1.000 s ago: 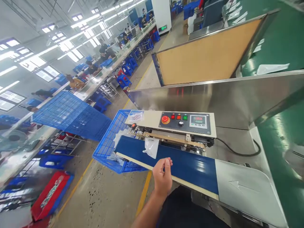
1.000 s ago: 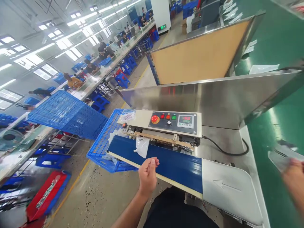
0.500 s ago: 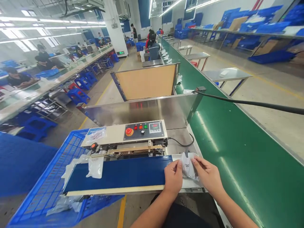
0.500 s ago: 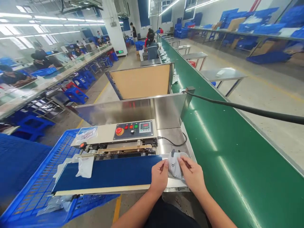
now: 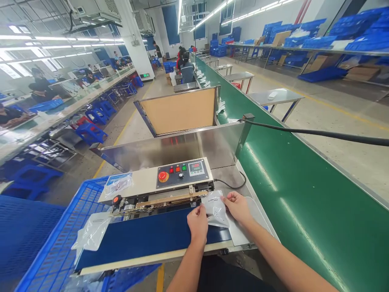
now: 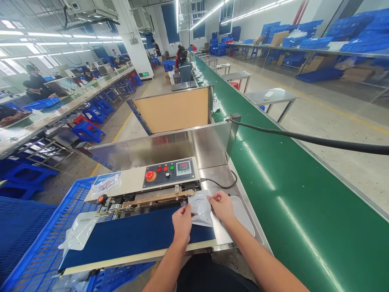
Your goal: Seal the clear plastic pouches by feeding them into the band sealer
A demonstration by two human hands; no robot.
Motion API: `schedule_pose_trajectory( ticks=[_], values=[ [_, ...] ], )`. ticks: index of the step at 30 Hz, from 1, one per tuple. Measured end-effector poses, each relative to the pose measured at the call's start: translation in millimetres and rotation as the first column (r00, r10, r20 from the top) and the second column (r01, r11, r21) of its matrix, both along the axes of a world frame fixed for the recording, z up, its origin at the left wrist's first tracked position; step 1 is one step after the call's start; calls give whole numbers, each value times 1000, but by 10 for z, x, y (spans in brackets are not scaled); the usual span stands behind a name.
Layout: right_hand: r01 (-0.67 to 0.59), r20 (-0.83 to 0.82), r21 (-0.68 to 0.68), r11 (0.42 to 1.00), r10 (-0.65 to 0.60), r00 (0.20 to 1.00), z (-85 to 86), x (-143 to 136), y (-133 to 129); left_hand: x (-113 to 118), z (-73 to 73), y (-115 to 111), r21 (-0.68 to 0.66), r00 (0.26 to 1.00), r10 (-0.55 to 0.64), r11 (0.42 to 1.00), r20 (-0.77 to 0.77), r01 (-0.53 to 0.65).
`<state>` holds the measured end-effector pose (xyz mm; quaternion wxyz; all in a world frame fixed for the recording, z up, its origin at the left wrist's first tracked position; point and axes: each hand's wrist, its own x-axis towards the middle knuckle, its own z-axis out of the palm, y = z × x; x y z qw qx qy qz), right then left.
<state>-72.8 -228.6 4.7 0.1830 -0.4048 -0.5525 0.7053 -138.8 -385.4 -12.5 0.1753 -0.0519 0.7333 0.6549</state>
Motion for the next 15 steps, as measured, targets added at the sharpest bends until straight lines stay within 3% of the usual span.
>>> schedule_pose_trajectory(
  ticks=[5,8,12,15],
  values=[
    [-78,50,56,995,75,996,-108,-241,-275,-173,-10,-335,-68,999,42,997,6,-42],
    [-114,53,38,993,111,992,-101,-249,-430,-267,3,-615,-137,999,43,989,-28,-47],
    [-118,16,-32,993,118,993,-71,60,-490,-231,122,-1046,-231,969,79,964,-235,-134],
    [-96,29,-58,994,98,995,-76,486,-405,-49,224,-1197,-207,899,66,964,-433,-170]
  ],
)
